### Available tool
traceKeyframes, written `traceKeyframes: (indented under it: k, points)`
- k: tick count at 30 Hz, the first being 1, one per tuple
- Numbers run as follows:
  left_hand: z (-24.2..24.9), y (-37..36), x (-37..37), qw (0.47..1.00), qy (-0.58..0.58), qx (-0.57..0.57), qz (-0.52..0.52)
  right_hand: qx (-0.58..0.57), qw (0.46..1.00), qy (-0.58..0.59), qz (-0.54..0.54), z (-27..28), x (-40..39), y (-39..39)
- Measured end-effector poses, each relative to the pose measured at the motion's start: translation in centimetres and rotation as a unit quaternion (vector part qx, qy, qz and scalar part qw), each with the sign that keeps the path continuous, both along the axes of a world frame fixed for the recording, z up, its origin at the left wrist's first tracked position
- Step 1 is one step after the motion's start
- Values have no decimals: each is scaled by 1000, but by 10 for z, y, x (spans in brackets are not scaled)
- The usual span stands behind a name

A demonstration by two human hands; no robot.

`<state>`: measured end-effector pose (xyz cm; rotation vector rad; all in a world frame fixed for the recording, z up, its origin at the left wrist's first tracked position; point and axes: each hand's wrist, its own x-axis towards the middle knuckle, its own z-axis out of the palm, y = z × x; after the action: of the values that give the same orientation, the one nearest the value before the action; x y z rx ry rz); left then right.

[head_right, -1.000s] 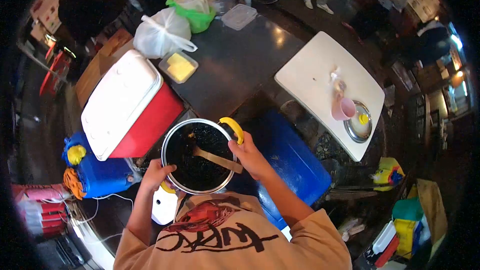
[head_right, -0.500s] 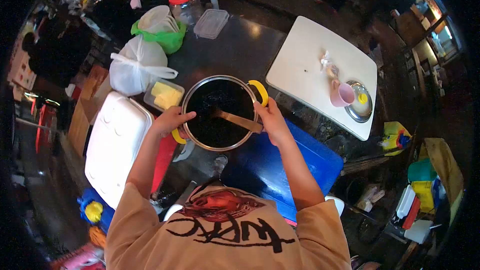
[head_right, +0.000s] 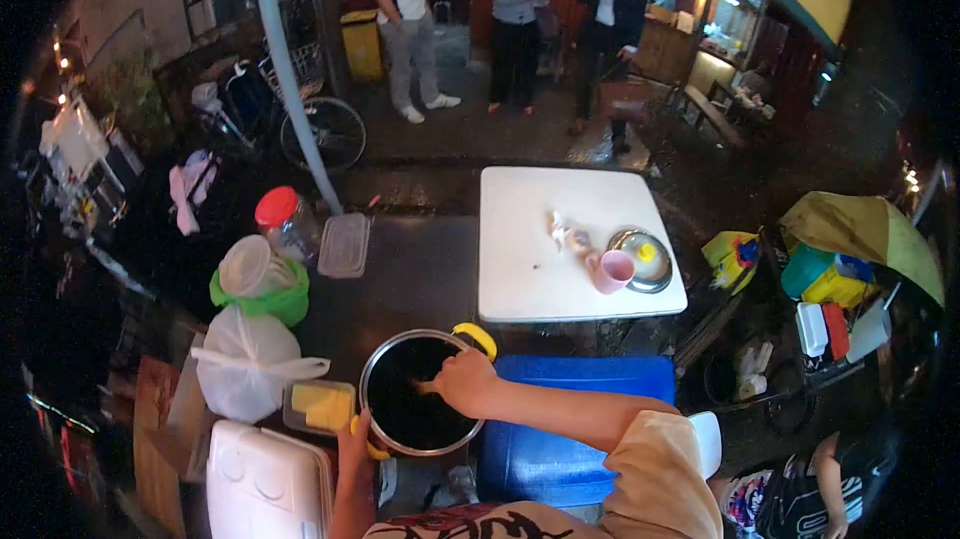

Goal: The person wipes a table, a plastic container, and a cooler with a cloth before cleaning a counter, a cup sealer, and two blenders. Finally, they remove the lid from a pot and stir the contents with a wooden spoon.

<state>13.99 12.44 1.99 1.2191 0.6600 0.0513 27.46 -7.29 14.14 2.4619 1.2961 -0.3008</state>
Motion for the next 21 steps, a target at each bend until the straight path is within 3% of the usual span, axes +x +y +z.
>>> traceKeyframes:
  k: [3,5,9,12,16,17,18,21]
  points:
    - [-10,-12,-1,997,-51,-20,53,16,998,-32,-56,55,-9,3]
    - [-19,-15,-2,996,-52,2,69,-27,998,-19,-53,58,-5,3]
    - [2,-22,-3,995,-82,-55,31,-10,1000,-16,-9,5,12,6]
    - [3,-10,0,999,-43,-12,-11,38,999,9,-4,-3,24,12]
    - [0,-5,8,1000,-17,-25,-4,39,990,98,94,-20,32,15]
    - [1,-7,6,999,-42,0,-10,54,977,165,122,-28,35,12]
    - [2,-10,6,1000,-15,-18,16,44,976,189,93,-18,31,14]
    - [-1,-16,4,998,-44,-16,38,-8,985,123,124,50,21,17]
